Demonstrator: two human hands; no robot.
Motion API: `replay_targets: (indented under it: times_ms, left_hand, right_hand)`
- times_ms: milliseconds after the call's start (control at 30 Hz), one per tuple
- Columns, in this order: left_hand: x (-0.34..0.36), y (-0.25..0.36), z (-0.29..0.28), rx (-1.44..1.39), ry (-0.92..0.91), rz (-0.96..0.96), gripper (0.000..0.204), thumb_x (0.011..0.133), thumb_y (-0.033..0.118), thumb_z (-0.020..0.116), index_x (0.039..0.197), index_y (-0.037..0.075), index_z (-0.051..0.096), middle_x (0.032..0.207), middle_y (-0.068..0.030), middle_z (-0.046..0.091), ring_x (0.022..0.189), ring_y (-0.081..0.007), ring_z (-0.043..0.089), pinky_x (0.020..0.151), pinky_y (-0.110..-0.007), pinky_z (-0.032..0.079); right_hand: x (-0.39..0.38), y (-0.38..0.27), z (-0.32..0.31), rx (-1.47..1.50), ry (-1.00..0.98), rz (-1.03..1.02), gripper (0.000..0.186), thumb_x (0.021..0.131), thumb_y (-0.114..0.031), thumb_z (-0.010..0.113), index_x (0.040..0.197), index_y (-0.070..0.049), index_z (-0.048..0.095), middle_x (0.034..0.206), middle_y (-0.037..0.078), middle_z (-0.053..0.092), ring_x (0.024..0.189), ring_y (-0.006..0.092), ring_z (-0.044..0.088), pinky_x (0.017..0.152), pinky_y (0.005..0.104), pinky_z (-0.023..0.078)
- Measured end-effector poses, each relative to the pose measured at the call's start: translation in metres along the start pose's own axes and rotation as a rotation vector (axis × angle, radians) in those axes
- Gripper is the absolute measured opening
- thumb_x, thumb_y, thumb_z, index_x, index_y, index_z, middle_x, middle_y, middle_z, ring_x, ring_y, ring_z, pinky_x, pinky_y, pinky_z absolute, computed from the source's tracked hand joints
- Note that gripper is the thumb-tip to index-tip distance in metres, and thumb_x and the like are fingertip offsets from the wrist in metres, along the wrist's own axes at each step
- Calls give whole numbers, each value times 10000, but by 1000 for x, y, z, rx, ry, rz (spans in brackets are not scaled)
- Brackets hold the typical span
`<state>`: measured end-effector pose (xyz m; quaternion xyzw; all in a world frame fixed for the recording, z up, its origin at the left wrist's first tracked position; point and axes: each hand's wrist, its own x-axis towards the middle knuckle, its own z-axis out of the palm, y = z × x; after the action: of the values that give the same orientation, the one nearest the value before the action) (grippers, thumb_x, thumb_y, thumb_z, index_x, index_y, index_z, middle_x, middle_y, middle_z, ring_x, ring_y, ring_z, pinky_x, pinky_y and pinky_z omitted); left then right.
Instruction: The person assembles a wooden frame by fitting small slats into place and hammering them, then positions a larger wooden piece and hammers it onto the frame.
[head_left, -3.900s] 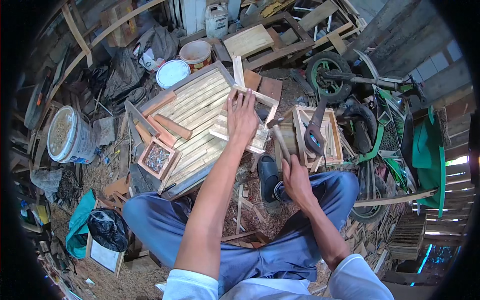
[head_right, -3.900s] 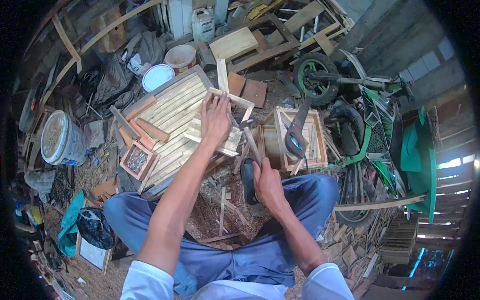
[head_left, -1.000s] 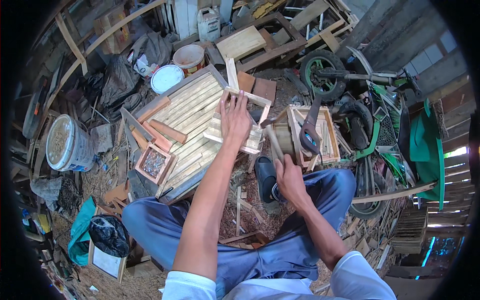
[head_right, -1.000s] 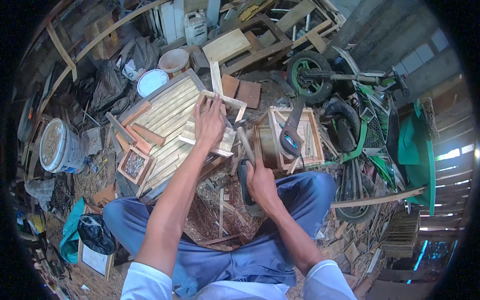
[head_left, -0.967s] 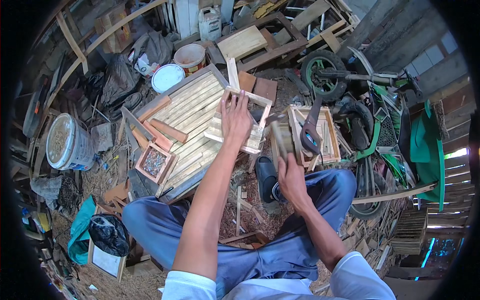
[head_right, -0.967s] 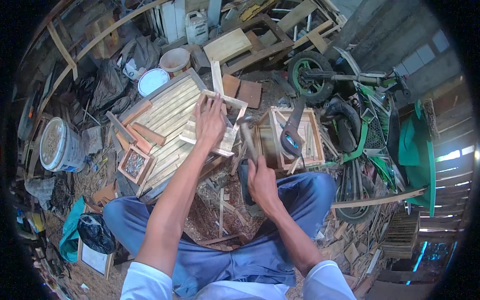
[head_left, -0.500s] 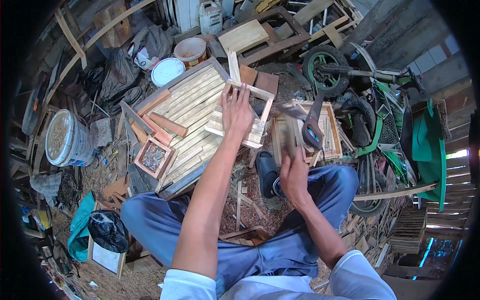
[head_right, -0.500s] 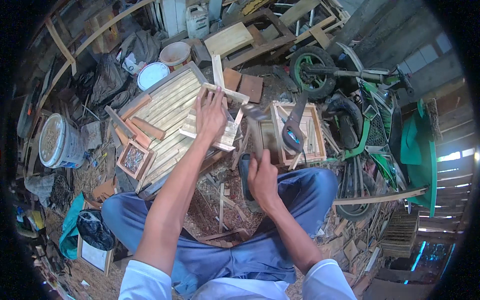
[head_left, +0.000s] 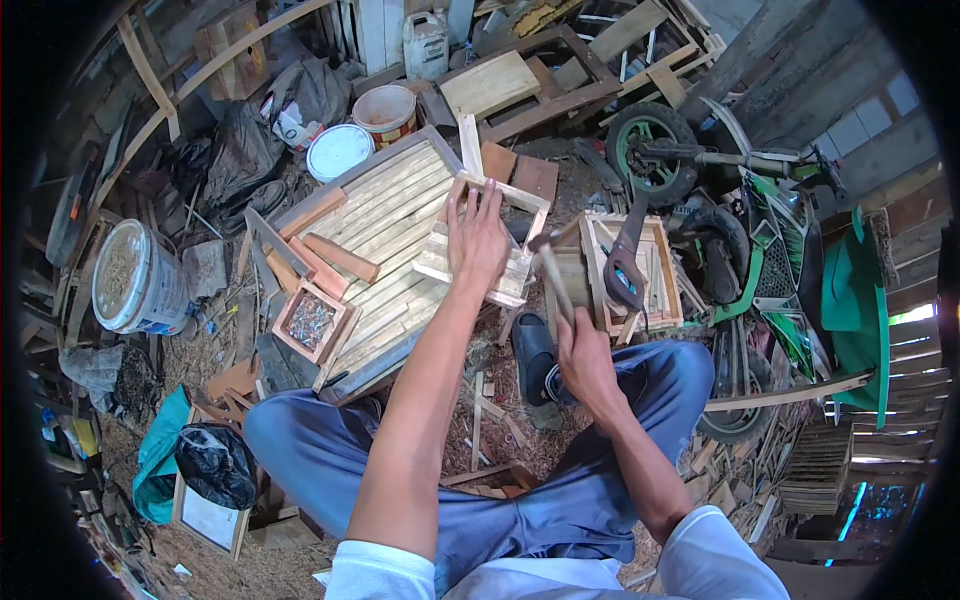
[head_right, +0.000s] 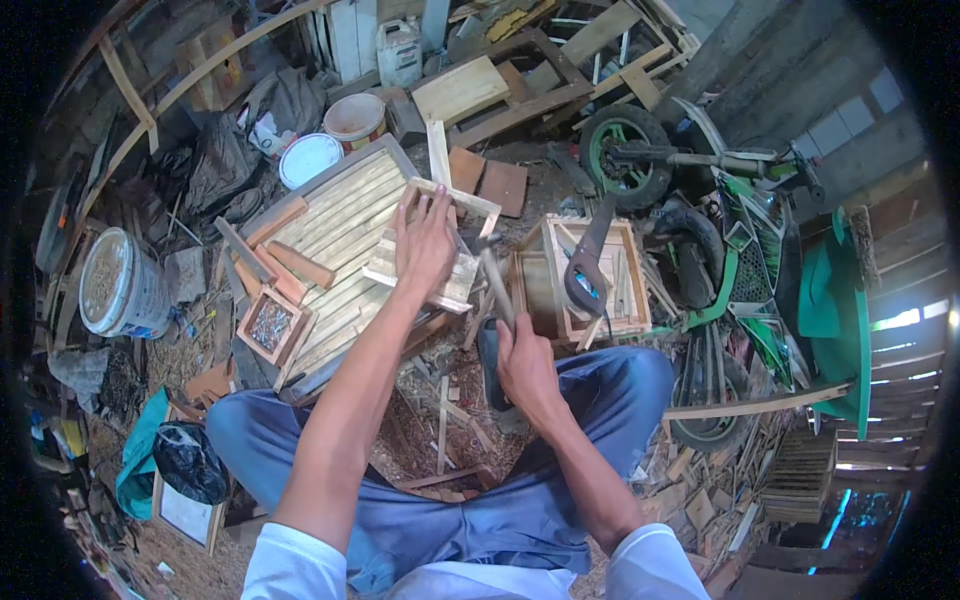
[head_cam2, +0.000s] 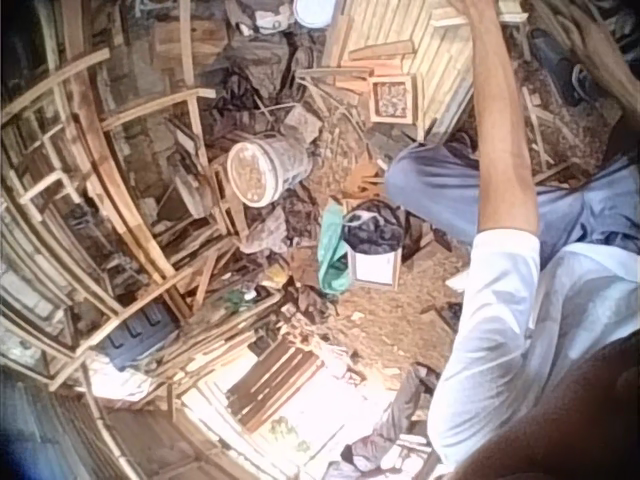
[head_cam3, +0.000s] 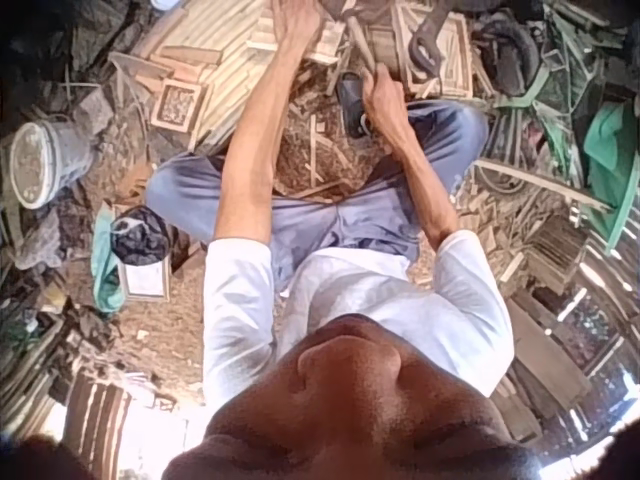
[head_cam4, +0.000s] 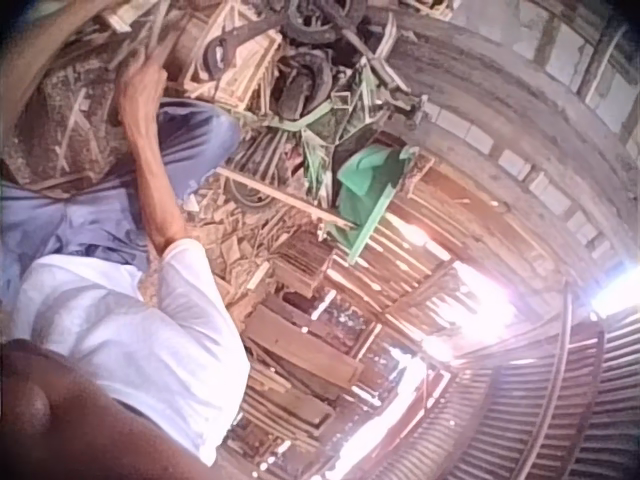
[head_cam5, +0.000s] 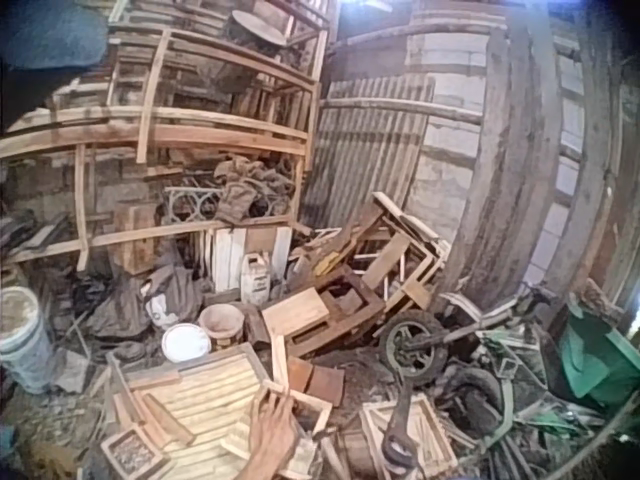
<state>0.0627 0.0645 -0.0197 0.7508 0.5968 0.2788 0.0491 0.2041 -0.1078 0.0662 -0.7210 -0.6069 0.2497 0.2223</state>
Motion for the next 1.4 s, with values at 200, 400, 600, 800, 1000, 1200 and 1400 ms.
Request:
replay_targets:
  times_ms: [200, 400, 600, 800, 1000, 1200, 1400]
  left_hand:
    - [5, 3, 3, -3, 49, 12, 507, 899, 106, 433, 1403, 53, 446, 1516, -73, 404, 1377, -283, 404, 1190, -500, 126]
    - [3, -3, 3, -3, 21, -6, 518, 899, 106, 434, 1415, 63, 432, 1520, -71, 397, 1384, -277, 392, 1188, -507, 131]
    - [3, 1, 4, 8, 67, 7, 483, 905, 120, 424, 1380, 44, 470, 1504, -69, 422, 1369, -278, 416, 1184, -492, 158]
    - [8, 1, 0, -9, 32, 6, 500, 905, 101, 415, 1403, 60, 446, 1509, -82, 413, 1381, -286, 399, 1187, -513, 114]
    - [4, -3, 1, -17, -12, -24, 511, 913, 118, 416, 1421, 63, 430, 1525, -79, 389, 1387, -278, 390, 1191, -500, 119]
    - [7, 1, 3, -12, 17, 3, 505, 919, 134, 421, 1418, 64, 435, 1526, -80, 386, 1378, -286, 402, 1187, -502, 139]
    - [4, -2, 6, -6, 31, -1, 505, 915, 126, 420, 1417, 67, 437, 1519, -70, 399, 1366, -291, 419, 1184, -504, 142]
  right_hand:
    - [-1, -5, 2, 95, 110, -28, 204, 986, -179, 496, 1004, 21, 464, 708, 336, 572, 714, 539, 566, 590, 561, 413]
    - [-4, -18, -9, 114, 145, -97, 192, 985, -170, 509, 977, 6, 434, 693, 323, 576, 722, 525, 576, 565, 553, 409]
    - [4, 14, 4, -1, 15, -4, 203, 983, -177, 513, 1001, 22, 475, 722, 329, 575, 736, 523, 577, 596, 545, 423]
    - [-3, -16, -7, 227, 309, -126, 257, 992, -229, 497, 990, 26, 466, 712, 362, 570, 725, 554, 564, 621, 625, 395]
    - [2, 0, 2, -13, -2, -37, 240, 986, -208, 512, 997, 27, 463, 699, 360, 568, 726, 543, 572, 603, 598, 418]
    - [0, 1, 4, 22, 143, -164, 197, 970, -154, 524, 1005, 24, 447, 690, 358, 567, 713, 538, 577, 581, 571, 446]
    - [-5, -19, -12, 42, 34, -33, 191, 979, -157, 511, 973, 21, 439, 674, 340, 569, 720, 531, 585, 603, 577, 432]
